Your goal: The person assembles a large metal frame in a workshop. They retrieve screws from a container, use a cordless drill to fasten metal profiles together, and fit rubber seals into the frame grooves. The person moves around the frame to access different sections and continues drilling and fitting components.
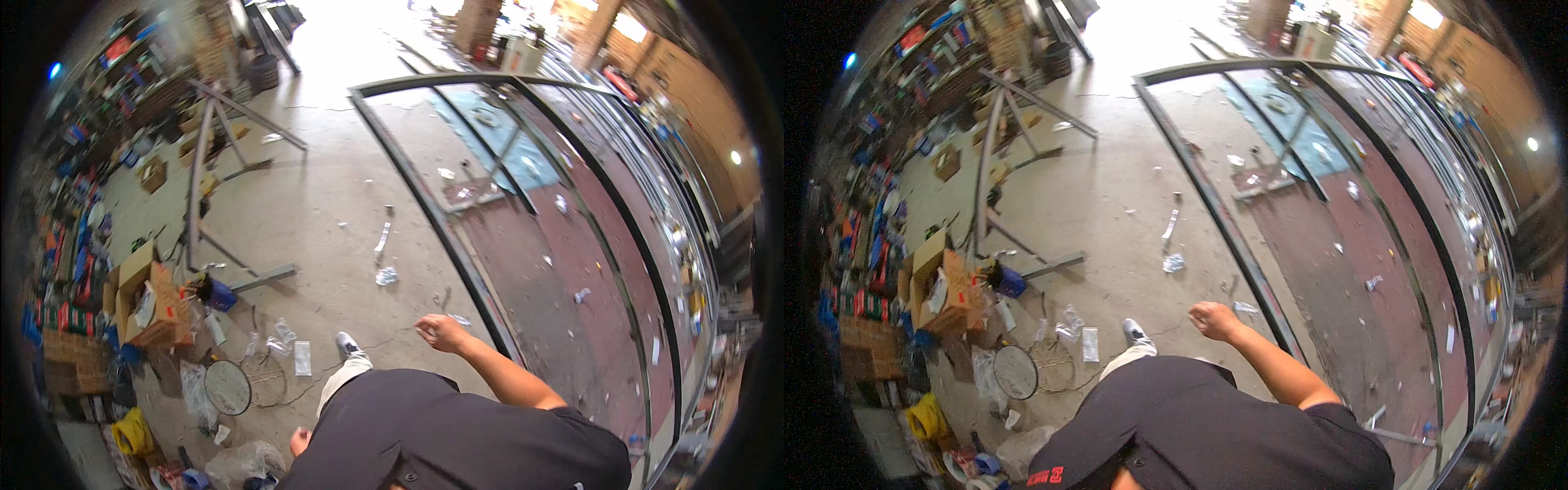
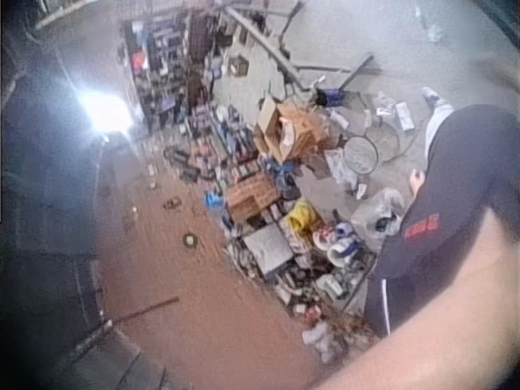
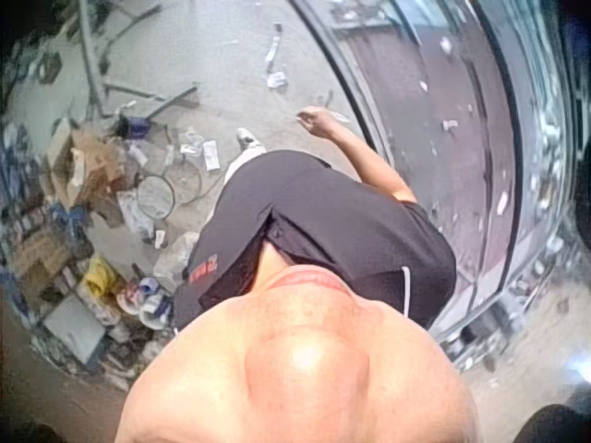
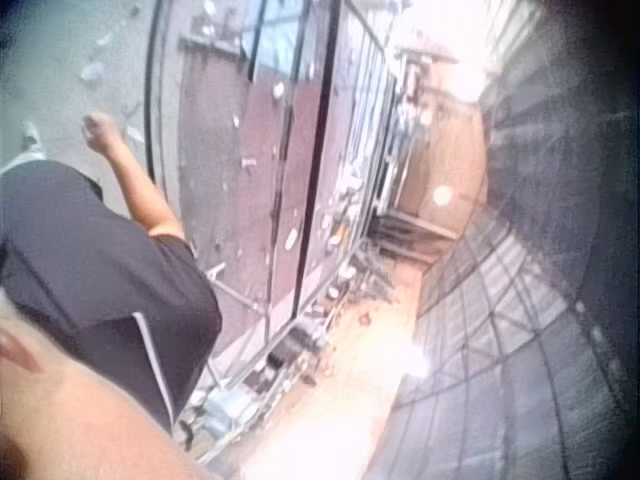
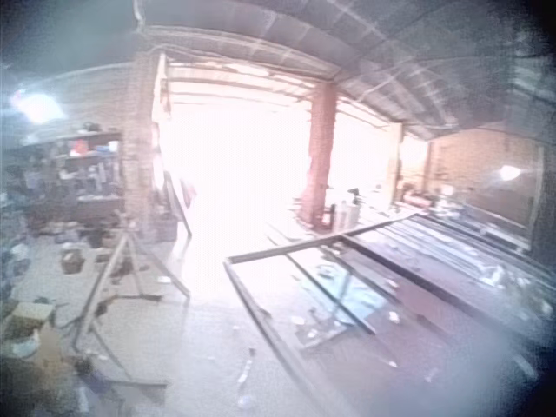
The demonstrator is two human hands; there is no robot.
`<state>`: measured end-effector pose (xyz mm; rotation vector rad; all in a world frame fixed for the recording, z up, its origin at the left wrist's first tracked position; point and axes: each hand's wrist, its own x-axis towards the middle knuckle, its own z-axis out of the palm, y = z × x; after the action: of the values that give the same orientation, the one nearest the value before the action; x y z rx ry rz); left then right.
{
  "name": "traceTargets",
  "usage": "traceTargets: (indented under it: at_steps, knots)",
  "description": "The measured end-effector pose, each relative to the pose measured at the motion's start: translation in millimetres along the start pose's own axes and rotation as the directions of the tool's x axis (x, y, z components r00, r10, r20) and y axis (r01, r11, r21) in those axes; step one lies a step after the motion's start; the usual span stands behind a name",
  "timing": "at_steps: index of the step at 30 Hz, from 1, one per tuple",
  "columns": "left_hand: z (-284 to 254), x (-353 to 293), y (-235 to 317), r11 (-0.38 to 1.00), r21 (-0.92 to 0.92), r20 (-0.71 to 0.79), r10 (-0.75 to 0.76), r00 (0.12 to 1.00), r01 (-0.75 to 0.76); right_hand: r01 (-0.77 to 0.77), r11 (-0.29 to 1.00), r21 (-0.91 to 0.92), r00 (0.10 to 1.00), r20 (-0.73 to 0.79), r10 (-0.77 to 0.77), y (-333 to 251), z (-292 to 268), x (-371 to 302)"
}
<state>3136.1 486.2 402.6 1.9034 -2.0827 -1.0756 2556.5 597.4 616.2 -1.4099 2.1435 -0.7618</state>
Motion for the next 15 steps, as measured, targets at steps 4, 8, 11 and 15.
traceTargets:
  at_steps: [4, 8, 11, 15]
  knots:
    - [-61, 195, 171, 0.988, -0.029, -0.081, 0.149, 0.986, -0.152, -0.064, 0.996, 0.06, 0.998, -0.013, 0.065, -21, -5, 89]
    - [-146, 357, 358, 0.922, -0.145, -0.203, 0.327, 0.923, -0.359, -0.011, 0.99, 0.141, 0.996, -0.081, 0.023, -30, -24, 188]
    - [-190, 442, 478, 0.812, -0.298, -0.289, 0.425, 0.858, -0.502, -0.028, 0.995, 0.098, 0.994, -0.105, 0.039, -17, -40, 271]
    - [-204, 510, 580, 0.714, -0.461, -0.257, 0.461, 0.849, -0.527, -0.03, 0.991, 0.132, 0.991, -0.126, 0.047, 17, -49, 389]
